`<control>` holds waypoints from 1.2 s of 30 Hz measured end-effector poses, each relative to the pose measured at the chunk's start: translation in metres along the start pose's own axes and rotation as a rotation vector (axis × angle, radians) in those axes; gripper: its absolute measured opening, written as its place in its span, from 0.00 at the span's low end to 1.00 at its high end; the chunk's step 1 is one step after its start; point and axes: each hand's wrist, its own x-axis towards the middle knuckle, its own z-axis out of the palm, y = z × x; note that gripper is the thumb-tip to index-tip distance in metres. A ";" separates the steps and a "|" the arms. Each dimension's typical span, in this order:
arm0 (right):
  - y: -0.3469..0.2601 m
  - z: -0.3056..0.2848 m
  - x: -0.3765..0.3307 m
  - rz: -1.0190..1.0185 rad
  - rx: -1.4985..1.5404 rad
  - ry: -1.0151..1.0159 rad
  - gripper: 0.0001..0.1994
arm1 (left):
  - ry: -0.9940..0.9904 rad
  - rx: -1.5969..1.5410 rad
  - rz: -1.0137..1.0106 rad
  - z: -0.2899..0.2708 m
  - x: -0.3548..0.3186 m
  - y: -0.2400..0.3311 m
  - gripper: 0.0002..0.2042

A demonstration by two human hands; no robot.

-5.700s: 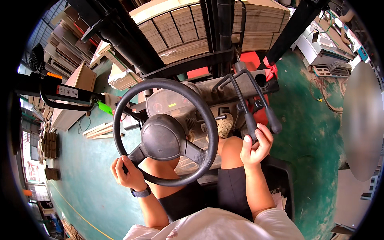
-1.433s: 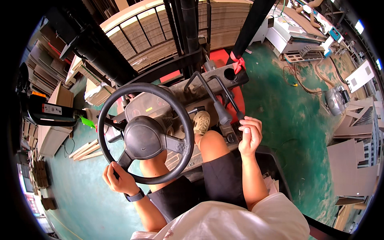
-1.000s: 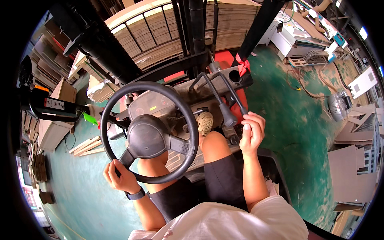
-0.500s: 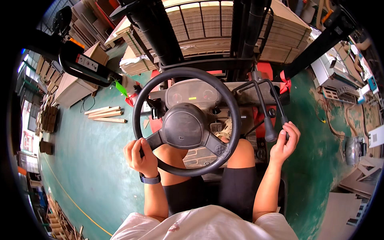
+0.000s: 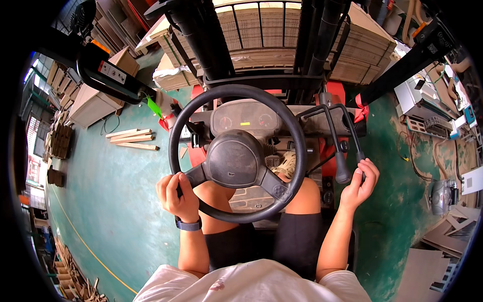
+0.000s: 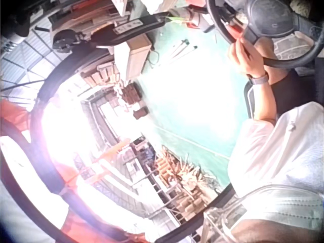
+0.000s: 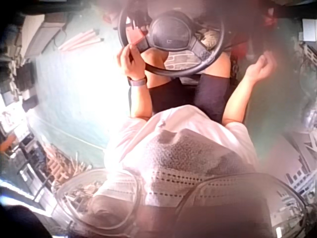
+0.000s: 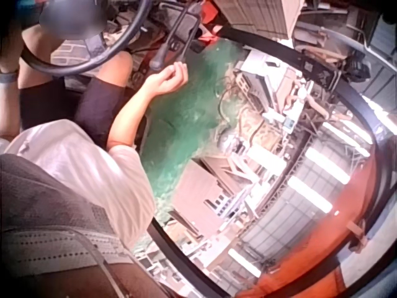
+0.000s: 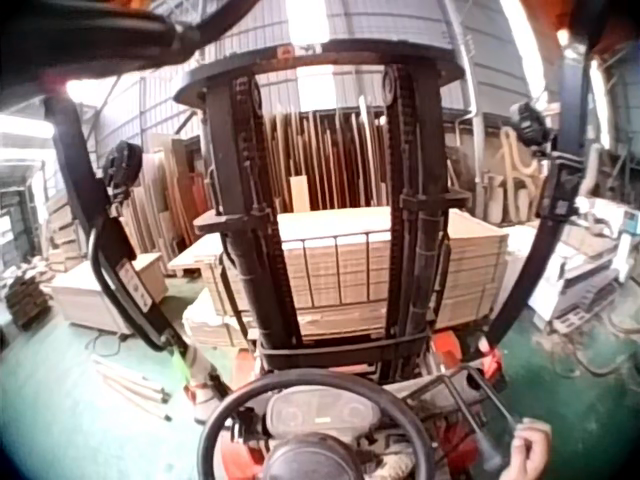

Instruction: The person operates a forklift inside a warehouse, steering and maneuvering the vehicle while carrying a load of wooden planks. The operator adjusts the steering wheel and control levers to navigate the space.

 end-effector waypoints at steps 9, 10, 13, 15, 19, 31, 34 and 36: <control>0.000 0.003 0.001 0.001 0.025 0.021 0.05 | -0.013 0.001 0.013 -0.001 0.000 -0.002 0.06; -0.001 0.003 0.000 -0.005 0.026 0.019 0.05 | -0.007 0.004 0.008 -0.002 0.000 -0.003 0.06; -0.003 0.004 0.001 -0.017 0.017 0.019 0.06 | 0.007 0.008 0.000 -0.002 -0.001 -0.005 0.08; -0.005 0.004 0.002 -0.015 -0.003 0.024 0.06 | 0.010 0.005 0.002 -0.001 -0.001 -0.004 0.08; -0.012 0.004 0.005 0.000 -0.011 0.045 0.04 | 0.007 -0.001 -0.009 0.000 -0.001 -0.002 0.08; -0.015 0.004 0.009 0.012 0.015 0.040 0.04 | 0.016 0.029 -0.022 0.001 -0.003 0.000 0.02; -0.016 0.004 0.009 0.009 0.020 0.041 0.04 | 0.016 0.033 -0.008 0.000 -0.001 0.000 0.01; -0.017 0.005 0.008 0.010 0.022 0.039 0.04 | 0.015 0.035 -0.010 -0.001 -0.001 -0.001 0.02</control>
